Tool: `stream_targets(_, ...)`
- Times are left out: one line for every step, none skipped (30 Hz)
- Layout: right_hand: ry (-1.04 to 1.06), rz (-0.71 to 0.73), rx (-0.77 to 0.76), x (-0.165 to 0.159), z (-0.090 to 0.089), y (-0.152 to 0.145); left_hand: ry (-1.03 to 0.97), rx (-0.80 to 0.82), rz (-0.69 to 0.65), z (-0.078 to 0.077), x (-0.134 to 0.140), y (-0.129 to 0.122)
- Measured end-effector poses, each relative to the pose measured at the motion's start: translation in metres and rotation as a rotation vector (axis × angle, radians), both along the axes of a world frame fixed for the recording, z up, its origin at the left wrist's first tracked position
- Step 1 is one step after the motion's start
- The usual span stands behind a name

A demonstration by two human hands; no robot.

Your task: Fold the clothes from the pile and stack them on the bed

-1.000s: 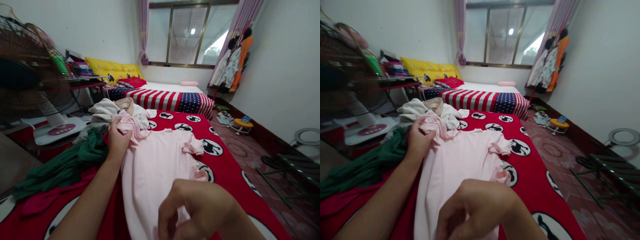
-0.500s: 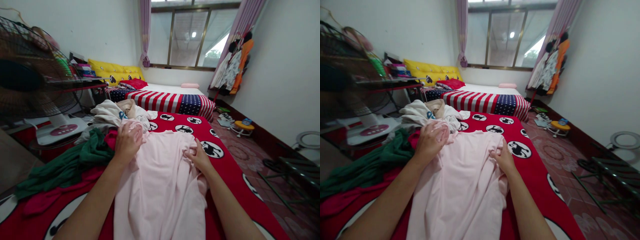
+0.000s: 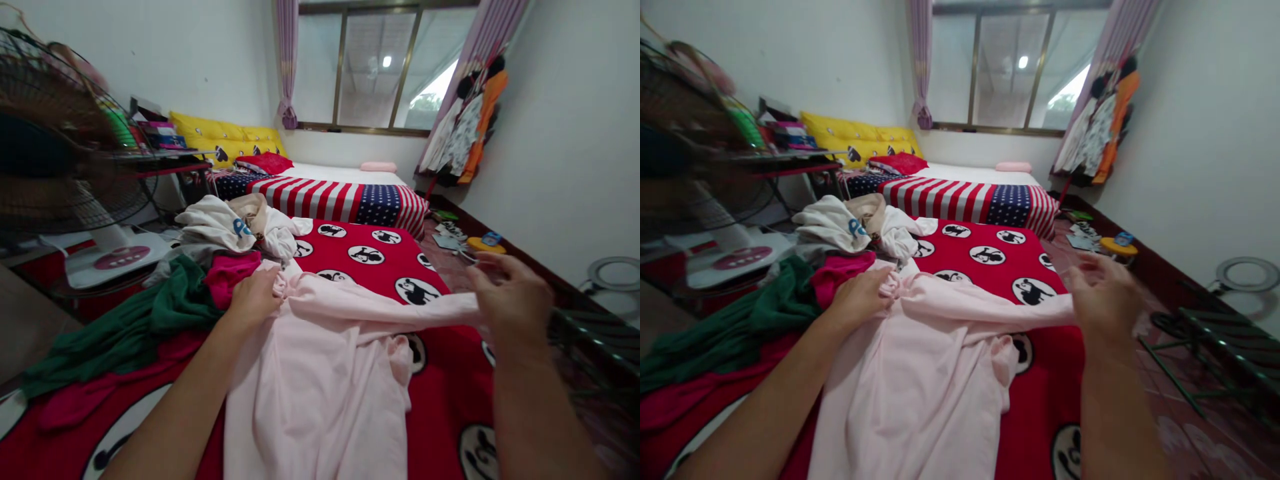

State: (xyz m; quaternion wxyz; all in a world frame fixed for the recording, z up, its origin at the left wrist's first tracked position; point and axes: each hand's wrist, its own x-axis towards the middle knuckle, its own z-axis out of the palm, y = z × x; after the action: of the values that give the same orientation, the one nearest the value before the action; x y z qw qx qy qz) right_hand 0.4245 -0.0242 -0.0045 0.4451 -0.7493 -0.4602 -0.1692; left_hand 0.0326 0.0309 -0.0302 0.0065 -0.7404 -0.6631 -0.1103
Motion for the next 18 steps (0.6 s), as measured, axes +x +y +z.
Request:
stream_targets(0.026,0.077,-0.048,-0.012,-0.004,0.004,0.022,-0.036,0.013,0.003,0.001,-0.002)
stream_targets(0.04,0.164,-0.124,-0.025,-0.01,0.008,0.043,-0.072,0.021,0.006,0.001,-0.004)
stream_targets(0.037,0.243,-0.228,-0.037,-0.017,0.013,0.063,-0.104,0.027,0.009,0.0,-0.006)
stream_targets(0.013,0.315,-0.355,-0.049,-0.025,0.016,0.079,-0.133,0.025,0.012,-0.001,-0.008)
stream_targets(-0.022,0.366,-0.483,-0.059,-0.033,0.019,0.09,-0.158,0.016,0.015,-0.002,-0.009)
stream_targets(-0.056,0.391,-0.605,-0.067,-0.04,0.021,0.094,-0.175,0.0,0.019,-0.004,-0.011)
stream_targets(-0.083,0.404,-0.711,-0.073,-0.046,0.022,0.089,-0.182,-0.019,0.022,-0.006,-0.012)
stream_targets(-0.103,0.416,-0.792,-0.078,-0.05,0.022,0.074,-0.177,-0.039,0.026,-0.008,-0.012)
stream_targets(-0.122,0.434,-0.838,-0.08,-0.051,0.022,0.052,-0.155,-0.057,0.029,-0.011,-0.013)
stream_targets(-0.137,0.46,-0.849,-0.081,-0.049,0.021,0.018,-0.116,-0.064,0.033,-0.013,-0.014)
stream_targets(-0.136,0.496,-0.831,-0.08,-0.045,0.019,-0.036,-0.055,-0.056,0.036,-0.014,-0.015)
stream_targets(-0.098,0.542,-0.798,-0.078,-0.038,0.017,-0.117,0.015,-0.046,0.04,-0.015,-0.016)
stream_targets(-0.014,0.602,-0.758,-0.074,-0.029,0.013,-0.227,0.076,-0.046,0.044,-0.016,-0.018)
stream_targets(0.114,0.669,-0.717,-0.069,-0.019,0.008,-0.361,0.117,-0.06,0.048,-0.016,-0.022)
stream_targets(0.274,0.737,-0.672,-0.062,-0.008,0.001,-0.514,0.127,-0.091,0.052,-0.015,-0.026)
stream_targets(0.44,0.796,-0.621,-0.055,0.003,-0.006,-0.668,0.098,-0.142,0.057,-0.014,-0.031)
stream_targets(0.588,0.839,-0.561,-0.047,0.013,-0.014,-0.808,0.03,-0.208,0.062,-0.013,-0.037)
stream_targets(0.701,0.864,-0.509,-0.039,0.021,-0.022,-0.92,-0.07,-0.277,0.067,-0.012,-0.043)
